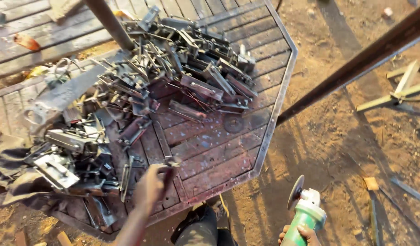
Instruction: Using a handheld angle grinder to smooth the edges of small metal pieces on a workbench.
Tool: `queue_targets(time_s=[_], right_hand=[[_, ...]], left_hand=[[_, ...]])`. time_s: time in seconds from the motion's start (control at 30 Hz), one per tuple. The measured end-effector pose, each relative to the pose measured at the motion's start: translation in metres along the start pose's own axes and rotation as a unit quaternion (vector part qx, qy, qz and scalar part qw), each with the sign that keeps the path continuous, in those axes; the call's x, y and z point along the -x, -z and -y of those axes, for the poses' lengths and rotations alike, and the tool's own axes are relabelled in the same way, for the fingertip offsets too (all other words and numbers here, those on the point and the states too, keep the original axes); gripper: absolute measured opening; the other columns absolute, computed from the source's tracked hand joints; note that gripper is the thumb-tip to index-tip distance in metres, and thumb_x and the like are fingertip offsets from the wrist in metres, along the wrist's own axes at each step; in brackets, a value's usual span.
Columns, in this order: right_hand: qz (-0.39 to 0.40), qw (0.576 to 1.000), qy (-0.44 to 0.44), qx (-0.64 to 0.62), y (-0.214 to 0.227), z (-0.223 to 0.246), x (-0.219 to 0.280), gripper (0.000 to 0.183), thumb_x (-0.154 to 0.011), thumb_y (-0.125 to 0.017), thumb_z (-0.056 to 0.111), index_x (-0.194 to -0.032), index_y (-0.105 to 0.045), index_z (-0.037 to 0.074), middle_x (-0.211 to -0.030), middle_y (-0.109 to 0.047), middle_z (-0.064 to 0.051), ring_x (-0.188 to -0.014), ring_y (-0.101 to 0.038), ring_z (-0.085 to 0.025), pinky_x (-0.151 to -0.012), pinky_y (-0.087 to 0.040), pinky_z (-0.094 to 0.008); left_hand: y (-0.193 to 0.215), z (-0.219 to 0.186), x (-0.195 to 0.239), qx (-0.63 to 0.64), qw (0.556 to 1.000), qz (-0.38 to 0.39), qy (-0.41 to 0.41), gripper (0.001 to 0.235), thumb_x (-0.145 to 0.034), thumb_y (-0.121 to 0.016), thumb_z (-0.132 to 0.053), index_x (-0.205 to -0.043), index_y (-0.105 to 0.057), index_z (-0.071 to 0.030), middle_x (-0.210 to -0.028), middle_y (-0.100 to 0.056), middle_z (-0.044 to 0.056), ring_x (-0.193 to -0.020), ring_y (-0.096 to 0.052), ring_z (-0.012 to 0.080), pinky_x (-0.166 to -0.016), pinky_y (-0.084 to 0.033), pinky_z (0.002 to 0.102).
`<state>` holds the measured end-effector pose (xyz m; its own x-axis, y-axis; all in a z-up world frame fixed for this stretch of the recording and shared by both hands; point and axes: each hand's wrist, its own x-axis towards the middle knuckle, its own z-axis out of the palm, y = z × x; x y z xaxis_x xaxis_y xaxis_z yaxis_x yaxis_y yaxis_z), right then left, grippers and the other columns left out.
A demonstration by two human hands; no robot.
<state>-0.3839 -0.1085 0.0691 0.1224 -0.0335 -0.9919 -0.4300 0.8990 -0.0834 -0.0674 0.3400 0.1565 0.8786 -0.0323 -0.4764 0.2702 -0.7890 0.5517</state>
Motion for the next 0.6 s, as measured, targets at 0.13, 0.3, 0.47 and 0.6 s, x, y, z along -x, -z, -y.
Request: queue_targets(time_s=[0.13, 0.3, 0.47, 0.6], right_hand=[[0.004, 0.998, 0.055, -0.001, -0.043, 0.015, 0.022, 0.060, -0.089, -0.052, 0.046, -0.119, -0.056, -0.007, -0.103, -0.057, -0.027, -0.098, -0.055, -0.045, -0.097, -0.044, -0.056], [-0.002, 0.995, 0.091, 0.029, -0.116, 0.006, 0.088, 0.057, -0.087, -0.059, 0.043, -0.113, -0.060, -0.008, -0.096, -0.060, -0.026, -0.086, -0.058, -0.041, -0.087, -0.047, -0.052], [-0.175, 0.930, 0.299, 0.122, -0.188, -0.023, 0.172, 0.035, -0.073, -0.067, 0.011, -0.085, -0.073, -0.022, -0.069, -0.068, -0.037, -0.060, -0.063, -0.042, -0.061, -0.054, -0.046], [-0.238, 0.898, 0.335, 0.159, -0.215, -0.029, 0.224, 0.035, -0.070, -0.067, 0.004, -0.096, -0.070, -0.019, -0.066, -0.069, -0.039, -0.055, -0.065, -0.047, -0.056, -0.051, -0.046]], left_hand=[[0.072, 0.043, -0.008, -0.165, 0.979, -0.102, 0.069, 0.025, -0.098, -0.054, -0.030, -0.113, -0.060, -0.011, -0.118, -0.061, 0.015, -0.108, -0.059, 0.0410, -0.086, -0.049, 0.058], [0.084, -0.012, -0.051, -0.190, 0.971, -0.143, 0.012, 0.030, -0.093, -0.066, -0.029, -0.113, -0.069, -0.008, -0.112, -0.068, 0.016, -0.100, -0.063, 0.0380, -0.073, -0.055, 0.054], [0.002, -0.058, -0.145, -0.255, 0.917, -0.153, -0.264, 0.011, -0.083, -0.060, -0.020, -0.092, -0.062, -0.016, -0.097, -0.064, 0.007, -0.093, -0.062, 0.0350, -0.076, -0.050, 0.049], [-0.041, -0.084, -0.218, -0.299, 0.878, -0.130, -0.350, 0.032, -0.075, -0.068, -0.024, -0.105, -0.064, -0.011, -0.126, -0.064, 0.011, -0.116, -0.058, 0.0348, -0.100, -0.046, 0.052]])
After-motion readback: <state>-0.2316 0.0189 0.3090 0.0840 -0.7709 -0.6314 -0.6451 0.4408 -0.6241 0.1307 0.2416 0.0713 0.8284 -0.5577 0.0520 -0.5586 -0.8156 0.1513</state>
